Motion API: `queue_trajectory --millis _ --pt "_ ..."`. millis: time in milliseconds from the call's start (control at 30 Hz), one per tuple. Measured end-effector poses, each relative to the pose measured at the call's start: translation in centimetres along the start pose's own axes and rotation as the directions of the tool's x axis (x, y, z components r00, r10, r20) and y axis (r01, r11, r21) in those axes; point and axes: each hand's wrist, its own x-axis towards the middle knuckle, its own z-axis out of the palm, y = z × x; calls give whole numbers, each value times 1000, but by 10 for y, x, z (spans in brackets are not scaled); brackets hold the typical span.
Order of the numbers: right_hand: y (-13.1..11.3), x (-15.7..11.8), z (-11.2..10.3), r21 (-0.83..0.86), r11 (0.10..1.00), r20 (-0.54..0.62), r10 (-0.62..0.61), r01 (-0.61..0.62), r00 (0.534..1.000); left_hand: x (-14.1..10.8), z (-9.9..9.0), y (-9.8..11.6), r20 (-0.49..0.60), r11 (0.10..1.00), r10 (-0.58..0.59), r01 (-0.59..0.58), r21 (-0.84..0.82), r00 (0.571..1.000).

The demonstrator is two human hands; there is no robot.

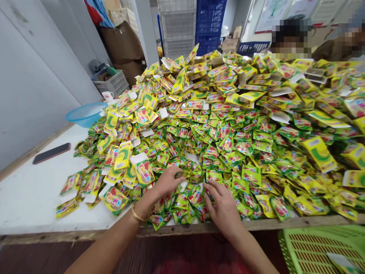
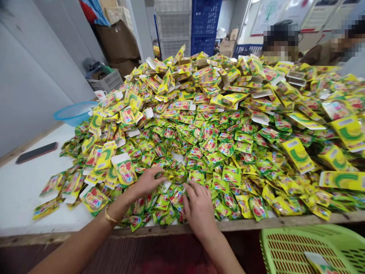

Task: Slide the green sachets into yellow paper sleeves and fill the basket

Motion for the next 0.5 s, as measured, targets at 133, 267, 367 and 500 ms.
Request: queue_trajectory --millis 133,267,367,500 --pt "-12 25 2 -61 998 86 -22 27 996 20 -21 6 -132 982 -190 186 -45 973" --pt "-20 47 19 -140 983 303 -71 119 950 44 -24 27 -65 998 -56 54 -28 996" --pt "-21 58 33 -191 981 376 56 19 925 46 -18 34 -92 996 -93 93 -5 991" --pt "-20 76 46 -167 986 383 88 -24 920 30 -6 18 -158 951 -279 249 -185 947"
